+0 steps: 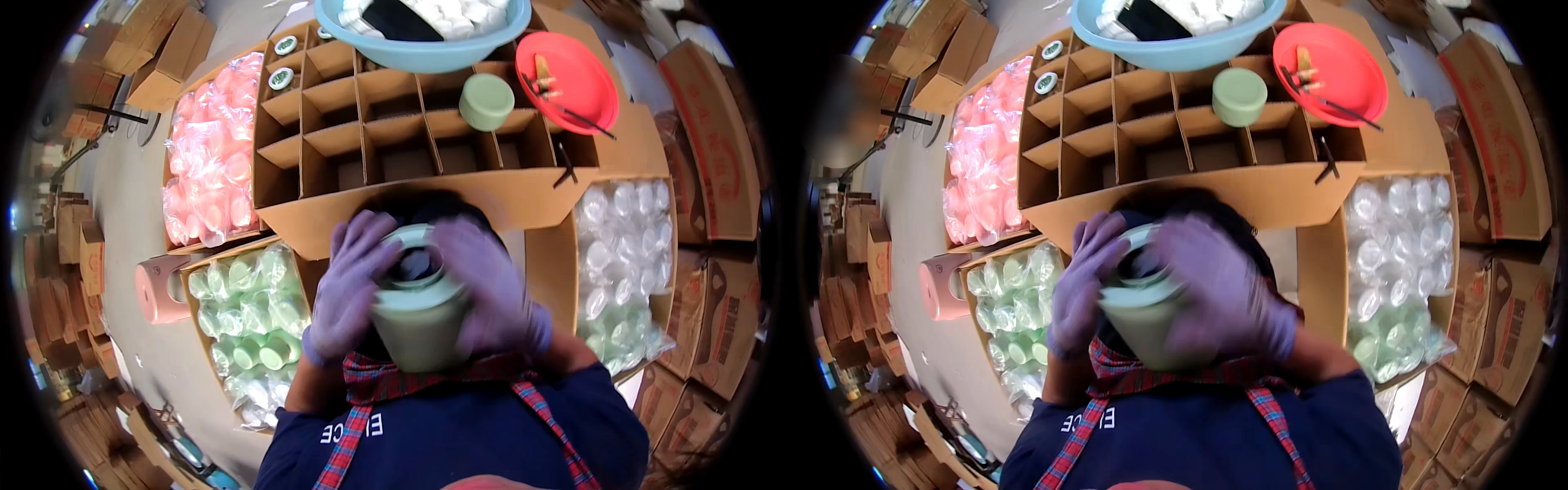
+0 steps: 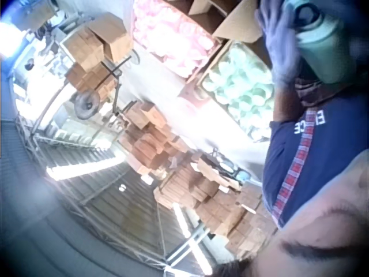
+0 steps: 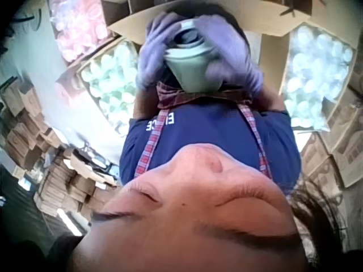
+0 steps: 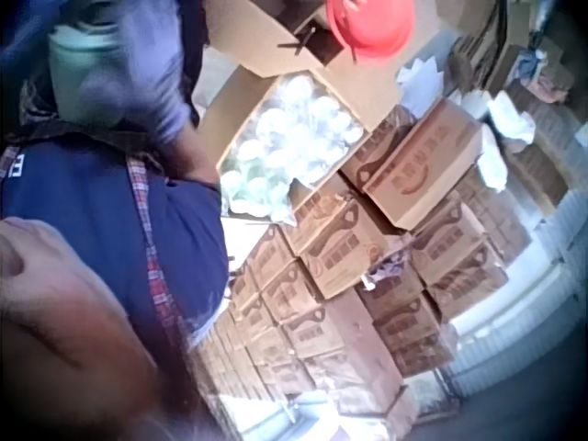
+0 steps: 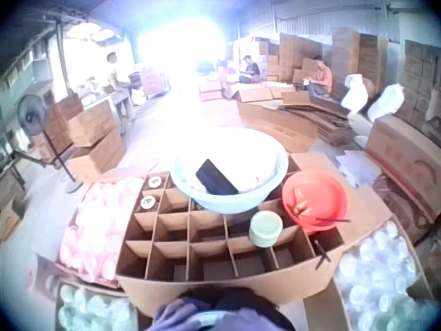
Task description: The person assembles plastic kettles by inserting metal strainers and screwing on lids. They handle white and light green kettles, placing the finished units into a cardboard box with dividers. The person wears purple gloves and works in a warehouse environment.
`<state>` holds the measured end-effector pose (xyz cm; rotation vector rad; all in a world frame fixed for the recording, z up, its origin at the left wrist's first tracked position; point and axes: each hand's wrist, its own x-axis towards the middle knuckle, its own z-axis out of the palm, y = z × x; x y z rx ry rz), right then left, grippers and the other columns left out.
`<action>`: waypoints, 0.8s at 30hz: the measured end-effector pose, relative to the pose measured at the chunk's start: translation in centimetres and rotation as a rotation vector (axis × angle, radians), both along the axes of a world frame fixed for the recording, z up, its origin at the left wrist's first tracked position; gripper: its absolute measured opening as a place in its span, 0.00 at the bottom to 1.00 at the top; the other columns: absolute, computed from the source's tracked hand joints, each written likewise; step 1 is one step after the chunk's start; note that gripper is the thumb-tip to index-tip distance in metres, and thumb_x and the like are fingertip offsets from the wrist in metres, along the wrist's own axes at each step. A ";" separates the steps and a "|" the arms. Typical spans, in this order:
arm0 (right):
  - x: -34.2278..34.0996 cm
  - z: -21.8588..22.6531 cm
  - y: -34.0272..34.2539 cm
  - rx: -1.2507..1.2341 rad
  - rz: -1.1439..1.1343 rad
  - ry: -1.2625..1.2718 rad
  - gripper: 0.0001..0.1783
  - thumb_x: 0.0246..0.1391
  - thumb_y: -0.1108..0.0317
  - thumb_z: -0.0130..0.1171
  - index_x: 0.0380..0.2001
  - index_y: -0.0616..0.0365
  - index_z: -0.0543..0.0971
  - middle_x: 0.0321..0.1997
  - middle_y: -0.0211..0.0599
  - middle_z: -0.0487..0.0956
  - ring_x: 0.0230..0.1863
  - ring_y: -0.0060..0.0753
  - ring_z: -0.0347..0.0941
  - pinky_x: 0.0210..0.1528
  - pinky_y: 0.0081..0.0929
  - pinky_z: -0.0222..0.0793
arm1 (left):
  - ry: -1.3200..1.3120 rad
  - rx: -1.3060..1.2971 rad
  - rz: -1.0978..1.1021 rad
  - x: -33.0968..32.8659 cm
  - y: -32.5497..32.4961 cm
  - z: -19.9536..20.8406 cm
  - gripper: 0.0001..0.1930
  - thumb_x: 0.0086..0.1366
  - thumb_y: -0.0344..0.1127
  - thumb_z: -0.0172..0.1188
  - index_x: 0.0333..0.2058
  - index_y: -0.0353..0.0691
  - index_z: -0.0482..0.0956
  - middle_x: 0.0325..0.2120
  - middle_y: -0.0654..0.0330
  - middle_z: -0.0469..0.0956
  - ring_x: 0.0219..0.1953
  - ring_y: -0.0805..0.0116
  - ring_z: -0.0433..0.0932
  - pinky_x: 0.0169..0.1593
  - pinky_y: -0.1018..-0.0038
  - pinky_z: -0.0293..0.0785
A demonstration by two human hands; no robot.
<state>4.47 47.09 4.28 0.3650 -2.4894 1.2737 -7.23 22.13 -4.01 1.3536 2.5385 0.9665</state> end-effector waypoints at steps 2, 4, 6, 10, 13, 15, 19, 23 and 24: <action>1.2 0.2 -0.2 -0.009 0.072 0.053 0.40 0.53 0.33 0.56 0.49 0.63 0.76 0.51 0.50 0.75 0.52 0.55 0.74 0.61 0.50 0.65 | 0.146 0.023 0.121 -0.1 0.3 -1.4 0.20 0.72 0.32 0.43 0.56 0.35 0.77 0.66 0.44 0.68 0.71 0.43 0.61 0.76 0.50 0.36; 2.1 0.0 -0.2 0.004 0.096 0.127 0.46 0.55 0.29 0.52 0.56 0.64 0.75 0.59 0.52 0.75 0.57 0.57 0.73 0.67 0.56 0.61 | 0.155 0.070 0.151 -0.8 1.4 0.9 0.18 0.71 0.29 0.48 0.57 0.35 0.76 0.63 0.44 0.71 0.69 0.42 0.64 0.73 0.47 0.47; 1.9 0.2 -0.8 0.029 0.058 0.071 0.52 0.51 0.21 0.48 0.54 0.64 0.76 0.55 0.55 0.76 0.53 0.61 0.74 0.61 0.57 0.65 | -0.060 0.141 0.052 2.4 2.6 6.7 0.18 0.71 0.28 0.50 0.58 0.34 0.74 0.62 0.43 0.72 0.67 0.41 0.66 0.71 0.45 0.53; 2.1 0.9 -0.6 0.040 0.166 0.045 0.54 0.49 0.21 0.50 0.53 0.67 0.76 0.57 0.56 0.75 0.57 0.61 0.73 0.61 0.53 0.67 | -0.189 0.210 0.083 1.9 2.0 4.9 0.23 0.74 0.39 0.43 0.59 0.30 0.71 0.63 0.40 0.70 0.69 0.39 0.64 0.74 0.48 0.40; 2.5 0.7 -1.1 0.069 0.114 -0.038 0.53 0.53 0.23 0.51 0.54 0.71 0.74 0.59 0.59 0.74 0.61 0.62 0.71 0.65 0.54 0.64 | -0.264 0.162 0.011 2.0 2.4 6.1 0.26 0.75 0.46 0.40 0.58 0.31 0.72 0.63 0.39 0.70 0.69 0.37 0.62 0.74 0.48 0.38; 2.8 1.8 -0.9 0.077 0.298 0.062 0.54 0.55 0.24 0.49 0.58 0.71 0.71 0.61 0.62 0.73 0.62 0.63 0.71 0.65 0.57 0.63 | -0.198 0.135 0.119 0.3 0.3 -0.6 0.27 0.74 0.49 0.41 0.57 0.33 0.75 0.64 0.40 0.69 0.71 0.38 0.59 0.74 0.50 0.40; 1.0 0.3 -0.2 0.040 0.018 -0.043 0.56 0.48 0.25 0.55 0.62 0.68 0.69 0.62 0.61 0.71 0.64 0.62 0.68 0.66 0.57 0.61 | -0.257 0.194 -0.077 2.8 2.6 7.3 0.23 0.69 0.36 0.43 0.58 0.36 0.76 0.66 0.43 0.67 0.73 0.42 0.56 0.75 0.49 0.36; 1.5 1.3 -0.8 0.033 0.100 -0.036 0.57 0.45 0.22 0.56 0.59 0.68 0.71 0.61 0.61 0.72 0.62 0.63 0.69 0.65 0.56 0.62 | 0.136 0.163 0.167 0.2 2.2 2.8 0.24 0.68 0.30 0.45 0.62 0.34 0.71 0.66 0.40 0.66 0.73 0.43 0.57 0.74 0.48 0.36; 1.1 0.6 -0.6 -0.025 0.037 -0.106 0.58 0.45 0.21 0.56 0.59 0.68 0.71 0.62 0.62 0.71 0.62 0.64 0.69 0.66 0.56 0.61 | 0.026 0.154 0.081 0.9 2.0 3.5 0.25 0.70 0.35 0.43 0.62 0.34 0.72 0.67 0.42 0.65 0.74 0.44 0.55 0.75 0.50 0.35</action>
